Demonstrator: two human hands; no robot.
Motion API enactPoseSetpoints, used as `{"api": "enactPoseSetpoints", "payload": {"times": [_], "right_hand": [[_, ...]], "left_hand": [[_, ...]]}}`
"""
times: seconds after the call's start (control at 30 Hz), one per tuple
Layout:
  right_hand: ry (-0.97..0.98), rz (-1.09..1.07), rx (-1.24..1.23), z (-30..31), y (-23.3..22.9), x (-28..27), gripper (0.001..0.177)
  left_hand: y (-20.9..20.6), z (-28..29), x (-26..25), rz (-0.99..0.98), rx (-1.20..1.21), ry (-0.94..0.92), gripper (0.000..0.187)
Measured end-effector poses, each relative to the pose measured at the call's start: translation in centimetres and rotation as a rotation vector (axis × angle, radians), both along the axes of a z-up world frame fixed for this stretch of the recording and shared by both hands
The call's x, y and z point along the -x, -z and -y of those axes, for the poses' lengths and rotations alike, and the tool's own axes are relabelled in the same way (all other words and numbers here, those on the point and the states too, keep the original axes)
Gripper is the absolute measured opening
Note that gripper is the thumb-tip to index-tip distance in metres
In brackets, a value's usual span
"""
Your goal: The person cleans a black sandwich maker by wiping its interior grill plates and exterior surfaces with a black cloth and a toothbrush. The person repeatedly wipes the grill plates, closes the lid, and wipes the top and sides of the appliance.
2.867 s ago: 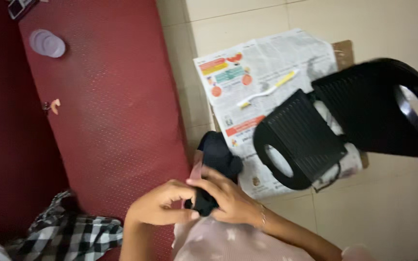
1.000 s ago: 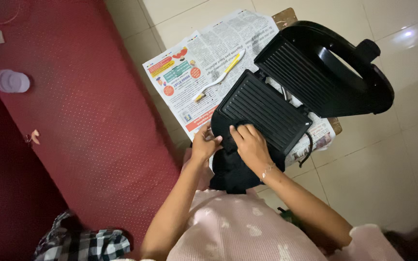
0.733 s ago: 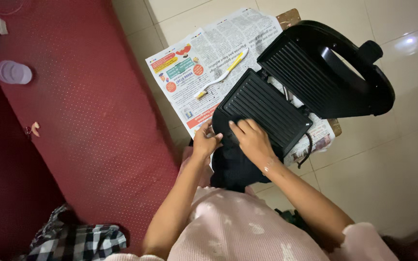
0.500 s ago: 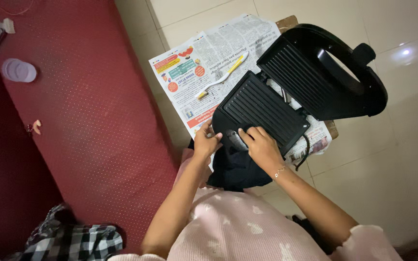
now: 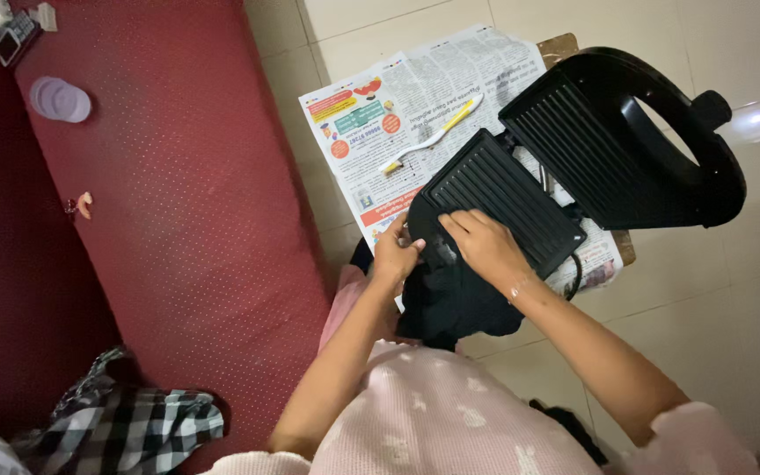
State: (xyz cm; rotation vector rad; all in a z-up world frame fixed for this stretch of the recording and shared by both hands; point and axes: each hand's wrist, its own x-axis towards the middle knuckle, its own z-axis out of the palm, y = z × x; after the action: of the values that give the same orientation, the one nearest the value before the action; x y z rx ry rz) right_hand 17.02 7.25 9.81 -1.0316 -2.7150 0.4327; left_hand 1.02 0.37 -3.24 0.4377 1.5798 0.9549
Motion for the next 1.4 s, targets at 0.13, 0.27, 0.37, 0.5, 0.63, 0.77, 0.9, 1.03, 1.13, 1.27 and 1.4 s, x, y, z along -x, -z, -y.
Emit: {"api": "enactPoseSetpoints", "payload": {"times": [0.13,0.27,0.37,0.5,0.63,0.77,0.9,1.03,1.13,1.27,1.4], "right_hand": [[-0.041,0.061,-0.017,-0.4,-0.2,-0.2,0.030],[-0.074,-0.049,-0.057,-1.2,-0.3,0.3,0.031],[-0.056,0.020,-0.028,-1.2,0.4,0.5,0.029],[-0.024,0.031,0.001,-0.7,0.4,-0.5,0.030],[-0.024,-0.054,-0.039,-0.4,0.0,-0.7,0.028],[-0.028,-0.044,-0.026,-0.9,0.4,-0.2,0.027],[-0.011,-0.041,-0.009,-0.3,0.2,-1.0,0.031],[0.002,-0.036,-0.020,0.1,-0.3,-1.2,0.029],[-0.019,-0.050,-0.029,-1.0,0.4,-0.1,0.029],[0.001,-0.081,-0.014,-0.9,1.1,-0.9,0.027],[0.006,-0.078,-0.026,0.3,0.6,-2.8,0.027]], "left_hand": [[-0.2,0.2,-0.3,0.060,-0.030,-0.026,0.068],[-0.5,-0.3,-0.1,0.121,0.021,-0.073,0.069],[-0.5,-0.1,-0.1,0.049,-0.002,-0.009,0.068],[-0.7,-0.1,0.1,0.084,-0.030,-0.007,0.067],[-1.4,-0.2,0.1,0.062,0.006,-0.010,0.067],[-2.2,-0.4,0.1,0.018,-0.017,0.026,0.063],[-2.9,-0.4,0.1,0.056,-0.014,-0.006,0.063],[-3.7,-0.5,0.0,0.043,0.018,-0.021,0.064],[-3.8,-0.6,-0.1,-0.003,0.092,0.019,0.063],[-3.0,-0.5,-0.3,-0.027,0.056,0.022,0.066],[-1.6,-0.5,-0.4,0.020,0.058,-0.015,0.065]]}}
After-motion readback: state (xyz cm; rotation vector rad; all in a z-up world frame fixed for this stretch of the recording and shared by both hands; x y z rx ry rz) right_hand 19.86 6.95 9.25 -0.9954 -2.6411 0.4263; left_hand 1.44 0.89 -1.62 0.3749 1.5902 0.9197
